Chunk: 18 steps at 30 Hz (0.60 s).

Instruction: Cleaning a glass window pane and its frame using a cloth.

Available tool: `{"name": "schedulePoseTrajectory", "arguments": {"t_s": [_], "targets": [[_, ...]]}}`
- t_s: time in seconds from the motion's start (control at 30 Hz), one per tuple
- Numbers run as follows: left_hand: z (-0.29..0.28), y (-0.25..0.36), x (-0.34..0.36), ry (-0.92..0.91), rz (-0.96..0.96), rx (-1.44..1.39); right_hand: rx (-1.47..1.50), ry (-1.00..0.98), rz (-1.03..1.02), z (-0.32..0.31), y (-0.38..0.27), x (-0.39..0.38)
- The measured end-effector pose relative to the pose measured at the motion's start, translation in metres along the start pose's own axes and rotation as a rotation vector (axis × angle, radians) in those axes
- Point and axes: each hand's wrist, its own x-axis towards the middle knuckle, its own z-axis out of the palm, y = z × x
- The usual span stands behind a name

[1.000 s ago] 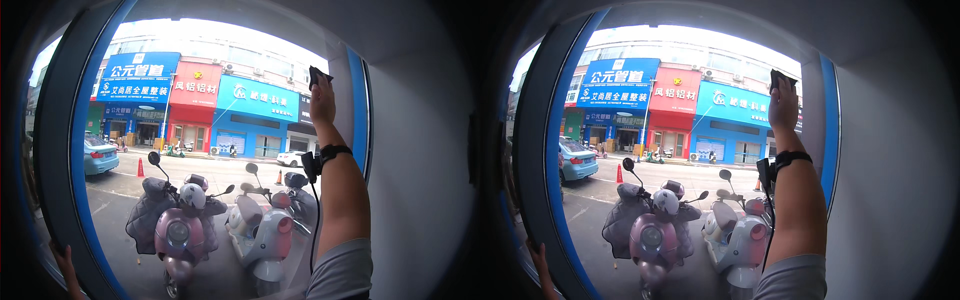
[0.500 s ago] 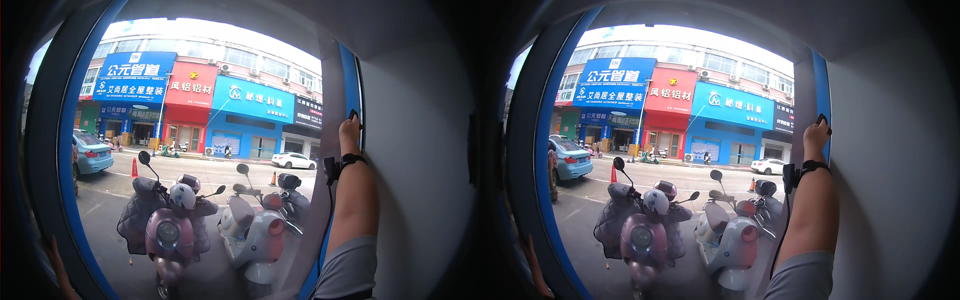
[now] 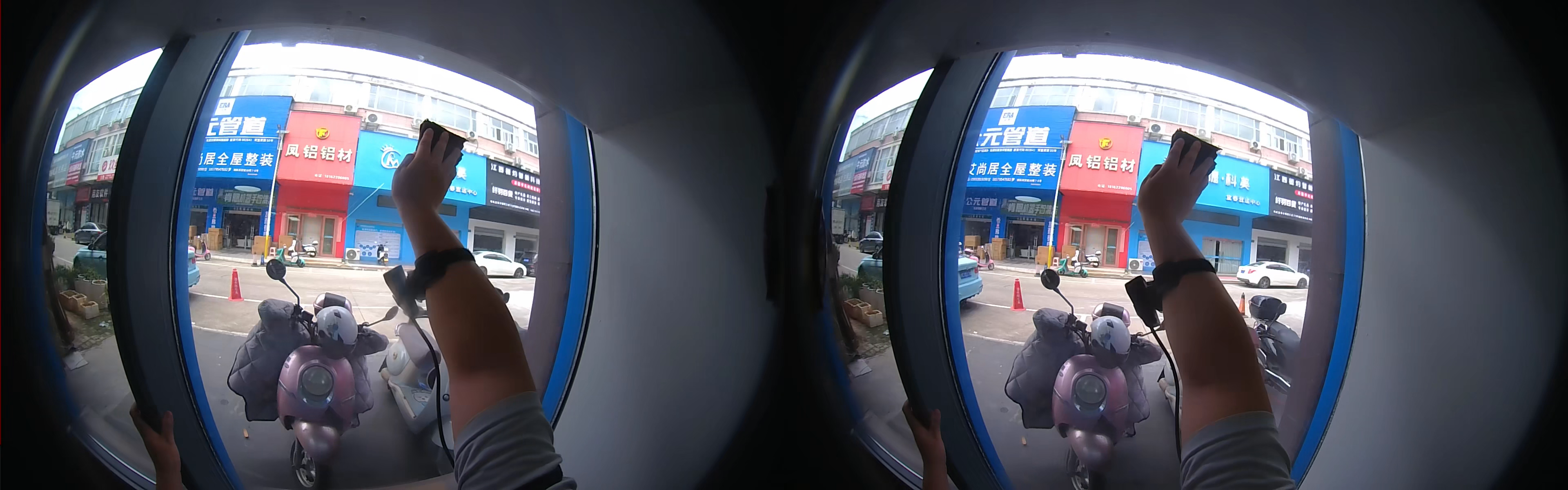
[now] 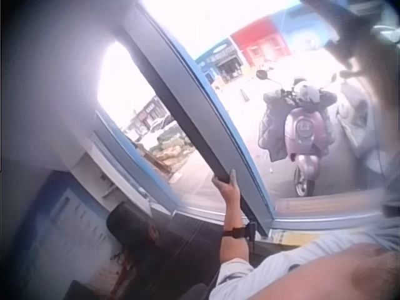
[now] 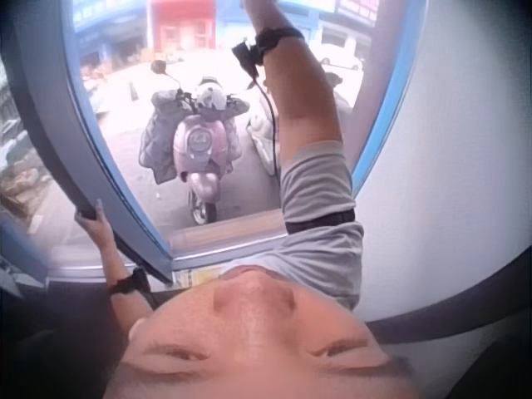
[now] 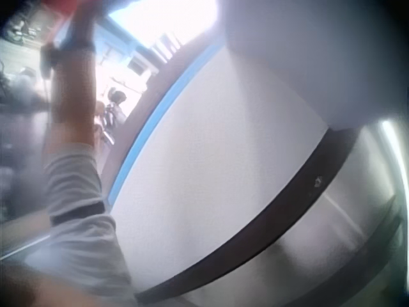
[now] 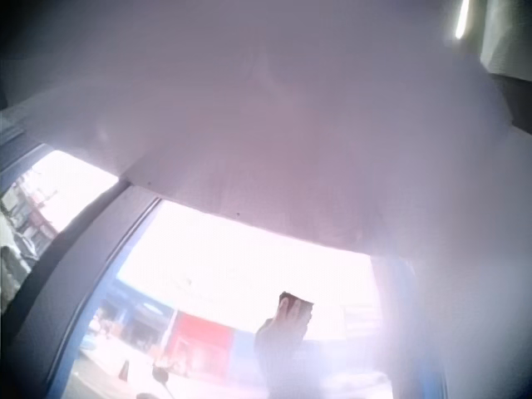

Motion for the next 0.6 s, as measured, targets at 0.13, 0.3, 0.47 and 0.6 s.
{"name": "schedulePoseTrajectory", "arguments": {"t_s": [0.13, 0.3, 0.47, 0.6], "targets": [[0.003, 0.021, -0.004, 0.008, 0.031, 0.057, 0.111, -0.104, -0.116, 0.012, -0.117, -0.01], [0.002, 0.036, -0.003, -0.006, 0.051, 0.047, 0.379, -0.288, -0.414, 0.011, -0.263, -0.061], [-0.002, 0.031, -0.004, 0.019, 0.084, 0.095, 0.562, -0.294, -0.75, 0.012, -0.279, -0.105], [-0.001, 0.017, -0.001, 0.036, 0.06, 0.117, 0.565, -0.267, -0.804, -0.006, -0.206, -0.085]]}}
